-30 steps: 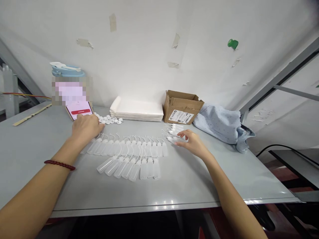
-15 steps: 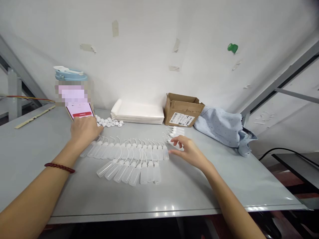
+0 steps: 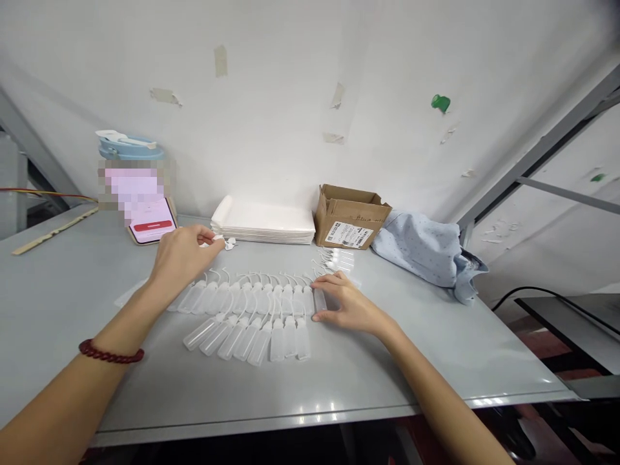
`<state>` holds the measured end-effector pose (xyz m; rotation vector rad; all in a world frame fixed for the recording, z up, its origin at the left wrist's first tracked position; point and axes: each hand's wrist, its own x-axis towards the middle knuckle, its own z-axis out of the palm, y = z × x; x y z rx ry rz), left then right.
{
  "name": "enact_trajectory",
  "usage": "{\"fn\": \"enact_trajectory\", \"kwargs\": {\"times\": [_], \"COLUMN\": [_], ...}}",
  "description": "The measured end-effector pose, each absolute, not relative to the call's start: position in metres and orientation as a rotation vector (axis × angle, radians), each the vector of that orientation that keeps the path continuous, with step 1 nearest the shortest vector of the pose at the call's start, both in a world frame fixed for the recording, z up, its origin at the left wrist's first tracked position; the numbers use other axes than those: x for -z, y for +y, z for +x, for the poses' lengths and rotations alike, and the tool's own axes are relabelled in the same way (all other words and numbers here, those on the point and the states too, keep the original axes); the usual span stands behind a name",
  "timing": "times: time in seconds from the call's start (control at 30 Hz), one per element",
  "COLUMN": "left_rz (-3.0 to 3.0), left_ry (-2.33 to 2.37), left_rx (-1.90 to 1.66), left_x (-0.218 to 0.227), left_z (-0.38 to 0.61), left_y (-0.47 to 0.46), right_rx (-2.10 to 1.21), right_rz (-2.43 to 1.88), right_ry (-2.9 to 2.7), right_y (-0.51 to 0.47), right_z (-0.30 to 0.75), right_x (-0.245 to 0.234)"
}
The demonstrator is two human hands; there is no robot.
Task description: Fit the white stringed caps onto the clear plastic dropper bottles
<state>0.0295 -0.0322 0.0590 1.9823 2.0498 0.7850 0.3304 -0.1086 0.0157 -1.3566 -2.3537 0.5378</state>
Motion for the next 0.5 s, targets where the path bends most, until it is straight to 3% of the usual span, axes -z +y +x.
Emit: {"fn": "enact_trajectory", "kwargs": {"times": [0.27, 0.5], "left_rz": [1.7, 1.438], "left_ry": [1.739, 1.157], "left_rx": [-0.967, -0.909], "left_x": [-0.055, -0.049], "left_z": [0.051, 0.079], "left_y": [-0.044, -0.064], "right_rx": [-0.531, -0.702], "right_rz": [-1.311, -1.117], "right_ry": [-2.18, -1.945], "right_y": [-0.113, -0.127], "right_z": [0.332, 0.313], "right_x": [-0.029, -0.035]}}
